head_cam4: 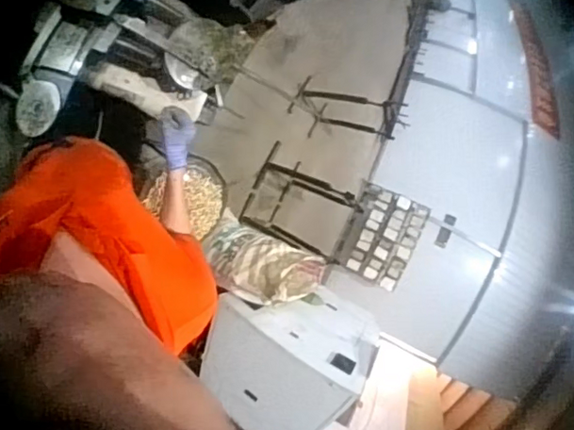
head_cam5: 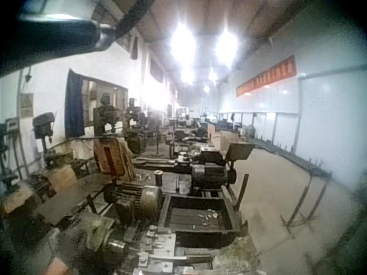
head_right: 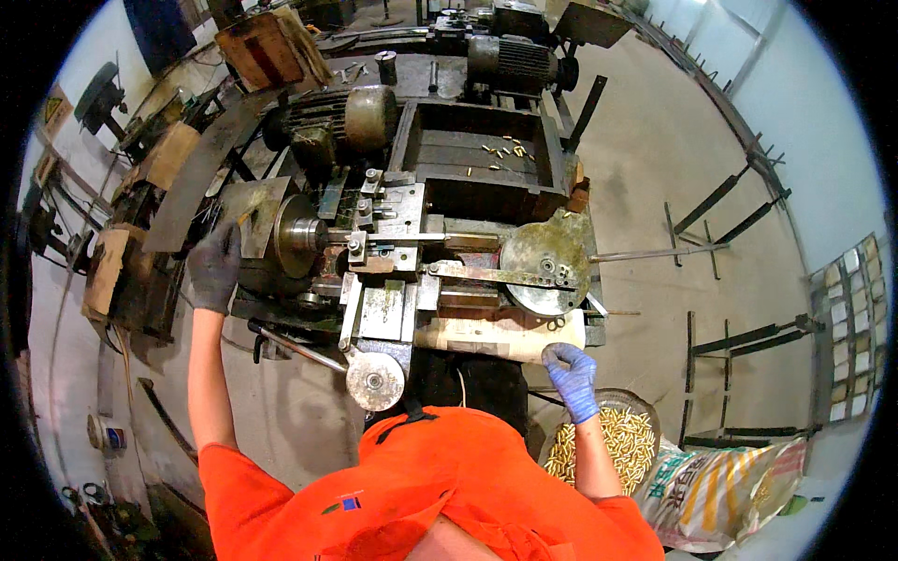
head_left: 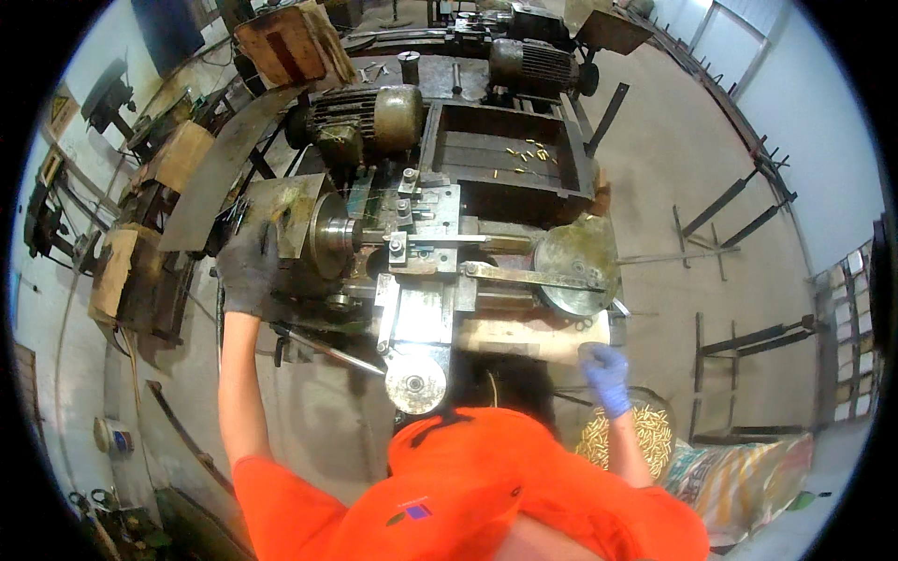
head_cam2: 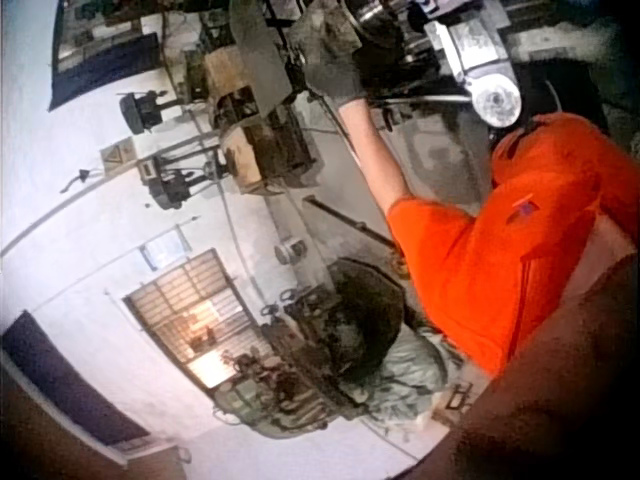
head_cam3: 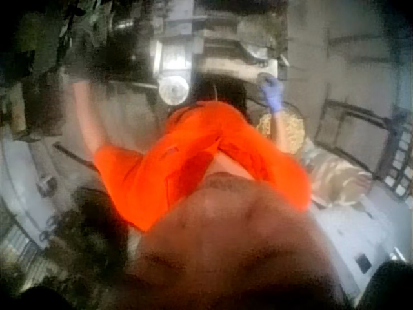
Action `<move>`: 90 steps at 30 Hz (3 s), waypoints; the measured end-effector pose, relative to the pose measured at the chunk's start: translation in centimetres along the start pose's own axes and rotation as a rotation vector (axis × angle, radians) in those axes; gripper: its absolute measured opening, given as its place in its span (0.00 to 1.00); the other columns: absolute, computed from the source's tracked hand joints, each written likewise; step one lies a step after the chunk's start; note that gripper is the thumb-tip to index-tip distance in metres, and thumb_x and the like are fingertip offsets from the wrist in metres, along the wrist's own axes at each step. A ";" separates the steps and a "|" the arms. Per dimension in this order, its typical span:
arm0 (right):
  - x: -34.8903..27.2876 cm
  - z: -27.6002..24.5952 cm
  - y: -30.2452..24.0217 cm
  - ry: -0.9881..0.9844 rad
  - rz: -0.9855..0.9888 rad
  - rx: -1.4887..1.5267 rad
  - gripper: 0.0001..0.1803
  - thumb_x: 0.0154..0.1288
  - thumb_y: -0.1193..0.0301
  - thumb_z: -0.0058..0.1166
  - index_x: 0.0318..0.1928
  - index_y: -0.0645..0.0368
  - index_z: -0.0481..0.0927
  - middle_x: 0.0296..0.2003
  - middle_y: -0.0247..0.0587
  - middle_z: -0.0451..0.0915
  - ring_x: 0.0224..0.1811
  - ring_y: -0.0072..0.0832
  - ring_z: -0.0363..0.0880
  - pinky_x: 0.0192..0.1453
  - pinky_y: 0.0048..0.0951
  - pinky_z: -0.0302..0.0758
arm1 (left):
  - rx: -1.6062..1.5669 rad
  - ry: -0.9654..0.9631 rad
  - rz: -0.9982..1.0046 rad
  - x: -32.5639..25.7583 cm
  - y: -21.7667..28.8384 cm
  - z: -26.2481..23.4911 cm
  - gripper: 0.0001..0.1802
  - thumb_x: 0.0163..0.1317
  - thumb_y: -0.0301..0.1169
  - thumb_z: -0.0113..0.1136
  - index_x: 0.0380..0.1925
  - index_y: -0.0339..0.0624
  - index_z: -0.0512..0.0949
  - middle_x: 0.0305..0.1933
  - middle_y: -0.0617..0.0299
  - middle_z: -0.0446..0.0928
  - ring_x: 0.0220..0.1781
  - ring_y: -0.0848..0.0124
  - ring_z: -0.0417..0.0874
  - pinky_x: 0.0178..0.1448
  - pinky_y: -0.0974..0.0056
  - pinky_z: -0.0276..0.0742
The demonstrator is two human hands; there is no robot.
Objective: The person operates a metalworking machine in a factory setting, wearing blue gloves and an orange shirt. They repeatedly insert small brass-colored metal pieces into the machine's mechanism, manipulate a lever to process them, and then remove the finished parts, placing them into a nearby container.
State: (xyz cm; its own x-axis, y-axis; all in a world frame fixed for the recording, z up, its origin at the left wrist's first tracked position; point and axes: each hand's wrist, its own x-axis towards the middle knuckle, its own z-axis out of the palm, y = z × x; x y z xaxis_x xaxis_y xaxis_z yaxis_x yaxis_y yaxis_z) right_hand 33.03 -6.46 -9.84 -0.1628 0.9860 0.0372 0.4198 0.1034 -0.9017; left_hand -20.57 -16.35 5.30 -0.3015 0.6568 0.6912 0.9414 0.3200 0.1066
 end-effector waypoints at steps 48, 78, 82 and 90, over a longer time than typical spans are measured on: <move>-4.9 -11.2 21.4 -0.448 0.466 -1.042 0.25 0.53 0.49 0.44 0.35 0.56 0.83 0.38 0.50 0.80 0.43 0.45 0.78 0.50 0.38 0.73 | -0.335 -0.509 -0.290 -14.3 8.2 5.1 0.11 0.54 0.36 0.56 0.29 0.41 0.80 0.27 0.50 0.79 0.28 0.58 0.80 0.35 0.60 0.73; 0.5 -0.2 -11.0 -0.204 -0.453 0.428 0.17 0.58 0.63 0.51 0.42 0.63 0.81 0.47 0.47 0.76 0.51 0.35 0.73 0.57 0.32 0.66 | -1.381 -1.032 -0.164 -6.8 24.2 0.4 0.21 0.62 0.43 0.51 0.41 0.34 0.78 0.26 0.61 0.77 0.26 0.74 0.76 0.33 0.70 0.72; -0.1 1.8 -13.3 -0.268 -0.562 0.349 0.14 0.53 0.71 0.56 0.41 0.63 0.81 0.47 0.46 0.76 0.50 0.34 0.74 0.54 0.31 0.70 | -1.561 -1.130 -0.275 -7.5 25.9 0.7 0.22 0.63 0.45 0.50 0.34 0.33 0.77 0.22 0.61 0.75 0.23 0.76 0.74 0.29 0.71 0.70; -0.1 3.0 -13.1 -0.293 -0.619 0.308 0.13 0.52 0.68 0.61 0.37 0.62 0.81 0.46 0.49 0.76 0.48 0.37 0.76 0.51 0.32 0.72 | -1.435 -1.182 -0.367 -7.5 25.7 0.9 0.19 0.61 0.42 0.54 0.33 0.33 0.77 0.21 0.63 0.75 0.24 0.77 0.73 0.30 0.71 0.70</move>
State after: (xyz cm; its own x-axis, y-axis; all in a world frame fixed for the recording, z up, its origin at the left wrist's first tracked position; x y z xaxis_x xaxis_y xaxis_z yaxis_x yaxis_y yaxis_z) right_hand 24.89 -8.27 0.66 -0.5375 0.6794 0.4995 -0.0876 0.5441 -0.8344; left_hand 5.80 -12.43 2.16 0.1625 0.9638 -0.2114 0.0242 0.2103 0.9773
